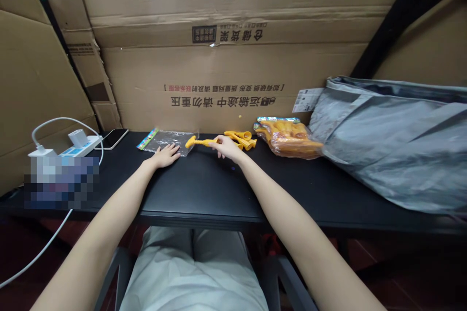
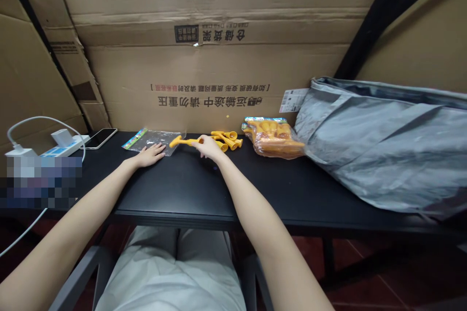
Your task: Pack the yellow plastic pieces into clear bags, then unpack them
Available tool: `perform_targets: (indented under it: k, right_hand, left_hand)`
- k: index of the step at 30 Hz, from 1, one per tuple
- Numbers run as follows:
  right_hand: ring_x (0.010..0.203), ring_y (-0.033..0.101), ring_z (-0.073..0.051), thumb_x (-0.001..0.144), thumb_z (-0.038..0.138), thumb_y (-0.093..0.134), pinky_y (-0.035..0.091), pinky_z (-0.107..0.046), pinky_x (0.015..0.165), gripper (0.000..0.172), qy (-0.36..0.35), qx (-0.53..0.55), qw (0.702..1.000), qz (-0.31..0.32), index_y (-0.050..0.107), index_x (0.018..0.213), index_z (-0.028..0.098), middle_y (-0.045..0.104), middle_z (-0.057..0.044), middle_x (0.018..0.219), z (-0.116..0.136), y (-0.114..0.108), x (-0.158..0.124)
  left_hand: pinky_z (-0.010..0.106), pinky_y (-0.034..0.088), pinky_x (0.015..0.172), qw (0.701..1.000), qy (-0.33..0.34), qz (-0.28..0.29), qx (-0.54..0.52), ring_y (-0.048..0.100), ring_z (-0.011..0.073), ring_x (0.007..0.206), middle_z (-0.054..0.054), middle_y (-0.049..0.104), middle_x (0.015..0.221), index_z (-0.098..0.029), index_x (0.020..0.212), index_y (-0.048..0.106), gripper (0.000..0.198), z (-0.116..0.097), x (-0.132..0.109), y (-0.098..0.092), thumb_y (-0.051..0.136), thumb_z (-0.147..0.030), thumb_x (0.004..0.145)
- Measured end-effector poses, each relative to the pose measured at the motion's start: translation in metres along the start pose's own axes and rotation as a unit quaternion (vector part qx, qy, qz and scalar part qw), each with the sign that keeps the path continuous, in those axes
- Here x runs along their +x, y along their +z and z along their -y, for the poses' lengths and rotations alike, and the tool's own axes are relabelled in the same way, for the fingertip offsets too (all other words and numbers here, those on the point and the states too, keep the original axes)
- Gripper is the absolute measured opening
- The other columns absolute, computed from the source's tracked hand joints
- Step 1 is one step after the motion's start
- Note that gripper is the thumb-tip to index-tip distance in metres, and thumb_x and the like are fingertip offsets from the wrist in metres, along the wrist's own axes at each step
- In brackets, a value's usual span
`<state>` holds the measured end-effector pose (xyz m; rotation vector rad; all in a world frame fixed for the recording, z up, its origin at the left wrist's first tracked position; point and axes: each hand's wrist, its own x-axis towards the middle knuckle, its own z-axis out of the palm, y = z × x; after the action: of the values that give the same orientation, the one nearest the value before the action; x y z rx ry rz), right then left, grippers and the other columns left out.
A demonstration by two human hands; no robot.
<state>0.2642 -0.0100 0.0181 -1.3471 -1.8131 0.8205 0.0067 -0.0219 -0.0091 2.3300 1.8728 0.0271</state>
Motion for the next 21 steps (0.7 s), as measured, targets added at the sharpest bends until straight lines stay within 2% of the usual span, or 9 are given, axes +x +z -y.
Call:
perform_targets:
  k: [4, 7, 10, 13, 18, 21]
  right_hand:
    - [0.038, 0.047, -0.006, 0.078, 0.028, 0.062, 0.032, -0.017, 0.033, 0.015, 0.043, 0.063, 0.997, 0.03, 0.052, 0.076, 0.017, 0.06, 0.001, 0.063, -0.01, -0.007, 0.0]
    - [0.041, 0.048, -0.005, 0.077, 0.026, 0.063, 0.032, -0.015, 0.034, 0.013, 0.059, 0.08, 0.993, 0.057, 0.056, 0.075, 0.016, 0.059, 0.001, 0.061, -0.016, -0.013, -0.001]
    - [0.043, 0.049, -0.007, 0.074, 0.028, 0.067, 0.034, -0.015, 0.036, 0.014, 0.064, 0.075, 0.993, 0.068, 0.06, 0.076, 0.015, 0.056, 0.002, 0.056, -0.021, -0.014, -0.001]
    - [0.042, 0.049, -0.007, 0.074, 0.028, 0.066, 0.035, -0.017, 0.037, 0.015, 0.051, 0.067, 0.994, 0.072, 0.063, 0.078, 0.015, 0.051, 0.004, 0.053, -0.025, -0.012, 0.0]
    - [0.043, 0.048, -0.006, 0.075, 0.027, 0.067, 0.036, -0.017, 0.038, 0.015, 0.026, 0.03, 0.995, 0.087, 0.064, 0.084, 0.014, 0.053, 0.003, 0.058, -0.028, -0.01, 0.003]
    - [0.045, 0.049, -0.006, 0.074, 0.02, 0.068, 0.038, -0.017, 0.041, 0.017, 0.025, 0.001, 0.995, 0.097, 0.063, 0.088, 0.014, 0.056, 0.002, 0.061, -0.028, -0.011, 0.003]
  left_hand:
    - [0.052, 0.014, 0.112, 1.0, -0.005, -0.013, -0.009, 0.016, 0.0217, 0.143, 0.004, 0.02, 0.155, -0.027, 0.144, 0.03, 0.056, -0.001, -0.002, -0.003, 0.019, -0.045, 0.093]
    - [0.047, 0.025, 0.11, 0.999, -0.009, -0.038, -0.005, 0.028, 0.0209, 0.139, 0.005, 0.033, 0.15, -0.025, 0.137, 0.043, 0.052, -0.007, -0.004, -0.008, 0.02, -0.043, 0.093]
    - [0.039, 0.038, 0.102, 0.998, -0.013, -0.056, 0.015, 0.048, 0.0223, 0.125, 0.008, 0.054, 0.135, -0.022, 0.119, 0.058, 0.048, -0.016, -0.004, -0.014, 0.024, -0.042, 0.092]
    - [0.037, 0.045, 0.093, 0.997, -0.031, -0.061, 0.036, 0.059, 0.0244, 0.111, 0.011, 0.064, 0.118, -0.019, 0.106, 0.064, 0.048, -0.026, -0.001, -0.021, 0.026, -0.044, 0.091]
    - [0.039, 0.046, 0.09, 0.994, -0.087, -0.068, 0.025, 0.059, 0.0299, 0.11, 0.017, 0.064, 0.117, -0.013, 0.105, 0.065, 0.054, -0.045, 0.008, -0.025, 0.029, -0.049, 0.089]
    - [0.05, 0.037, 0.098, 0.984, -0.138, -0.11, 0.031, 0.059, 0.0322, 0.109, 0.019, 0.063, 0.117, -0.01, 0.109, 0.064, 0.052, -0.058, 0.009, -0.019, 0.03, -0.045, 0.09]
